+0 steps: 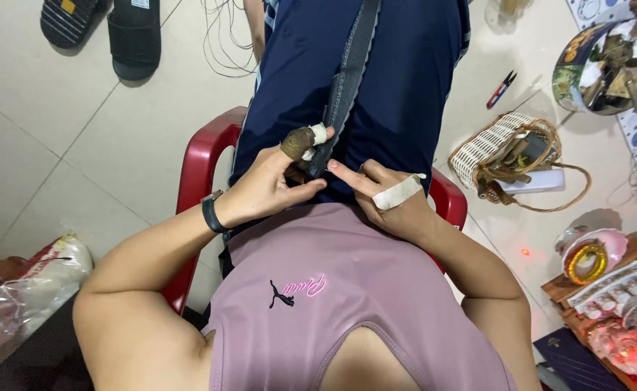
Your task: A person is hand-sewing a sandal sole to the upper part using a needle and thread.
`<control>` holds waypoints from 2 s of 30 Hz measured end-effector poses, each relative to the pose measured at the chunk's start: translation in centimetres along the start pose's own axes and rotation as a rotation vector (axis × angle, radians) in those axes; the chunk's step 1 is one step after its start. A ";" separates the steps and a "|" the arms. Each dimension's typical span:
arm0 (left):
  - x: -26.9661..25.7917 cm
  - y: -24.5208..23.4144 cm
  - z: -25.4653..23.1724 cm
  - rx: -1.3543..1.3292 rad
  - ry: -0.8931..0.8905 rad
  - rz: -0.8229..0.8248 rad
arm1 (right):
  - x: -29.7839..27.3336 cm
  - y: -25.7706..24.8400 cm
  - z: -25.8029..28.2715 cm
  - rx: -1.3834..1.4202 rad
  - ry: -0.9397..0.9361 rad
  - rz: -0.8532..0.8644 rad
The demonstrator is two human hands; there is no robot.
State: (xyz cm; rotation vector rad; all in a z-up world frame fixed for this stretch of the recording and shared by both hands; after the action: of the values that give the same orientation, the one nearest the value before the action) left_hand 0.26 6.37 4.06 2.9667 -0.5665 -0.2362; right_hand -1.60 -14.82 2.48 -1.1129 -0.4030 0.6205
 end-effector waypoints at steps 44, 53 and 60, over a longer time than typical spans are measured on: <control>1.0 1.4 1.7 0.019 0.094 0.138 | -3.8 3.9 -2.6 0.599 0.127 -0.179; 1.1 0.5 1.0 -0.041 0.062 0.066 | -1.9 2.7 -2.9 0.401 -0.123 -0.046; 0.4 -0.4 2.2 -0.129 0.002 0.003 | -0.4 5.1 -1.6 0.279 -0.183 -0.169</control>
State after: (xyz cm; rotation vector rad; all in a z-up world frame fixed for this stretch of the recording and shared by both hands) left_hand 0.40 6.37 1.77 2.8411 -0.5337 -0.2598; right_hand -2.25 -14.62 -2.78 -0.7504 -0.5445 0.6106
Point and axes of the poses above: each hand's wrist, its own x-axis towards the middle knuckle, its own y-axis out of the palm, z = x × y, the point moved 2 cm from there along x, towards the middle knuckle, and after that the axes turned 14 degrees about -x, right-handed, at the moved point
